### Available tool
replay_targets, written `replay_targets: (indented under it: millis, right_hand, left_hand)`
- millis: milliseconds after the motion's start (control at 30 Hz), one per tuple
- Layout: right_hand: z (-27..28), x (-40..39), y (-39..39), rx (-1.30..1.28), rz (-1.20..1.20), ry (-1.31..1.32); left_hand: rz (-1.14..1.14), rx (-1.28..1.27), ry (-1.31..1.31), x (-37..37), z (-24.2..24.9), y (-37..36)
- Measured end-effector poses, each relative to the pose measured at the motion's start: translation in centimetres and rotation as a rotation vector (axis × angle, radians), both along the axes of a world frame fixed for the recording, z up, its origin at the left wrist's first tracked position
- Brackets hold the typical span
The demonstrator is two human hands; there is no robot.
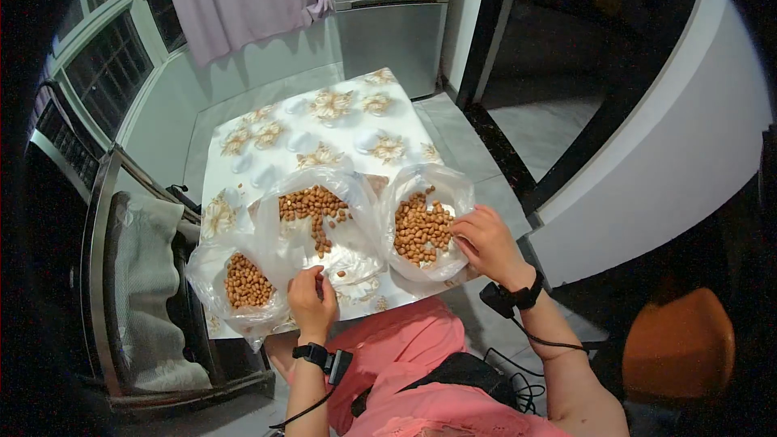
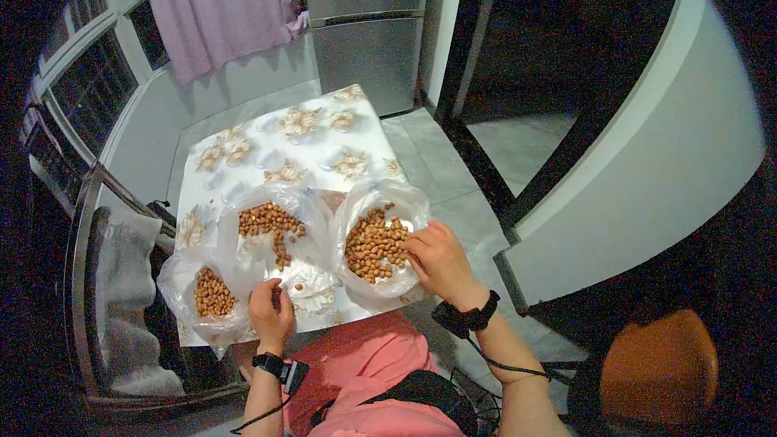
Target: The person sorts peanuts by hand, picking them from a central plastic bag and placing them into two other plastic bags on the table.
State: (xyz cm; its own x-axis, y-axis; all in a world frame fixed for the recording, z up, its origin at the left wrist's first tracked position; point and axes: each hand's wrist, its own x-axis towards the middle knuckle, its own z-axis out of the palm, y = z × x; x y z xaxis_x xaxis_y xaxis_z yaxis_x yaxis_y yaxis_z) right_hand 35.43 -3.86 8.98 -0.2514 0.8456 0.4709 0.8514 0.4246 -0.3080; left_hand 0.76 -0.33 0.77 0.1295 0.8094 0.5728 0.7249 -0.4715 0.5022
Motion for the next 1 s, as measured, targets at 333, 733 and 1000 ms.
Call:
replay_targets:
  millis: [333,733,1000]
  right_hand:
    - [-1.5,-2.9,2.0,-0.146,0.021,0.012]
    - [-1.4,-3.1,-0.8,-0.311,0.223,-0.111]
    - [-1.1,-3.3,-1.8,-0.384,0.221,-0.110]
  left_hand:
    - [0.005,0.005,0.017,0.0,-0.1,-0.1]
    - [0.002,0.020,0.015,0.0,-0.5,0.0]
    - [0.006,0.028,0.040,0.0,-0.3,-0.1]
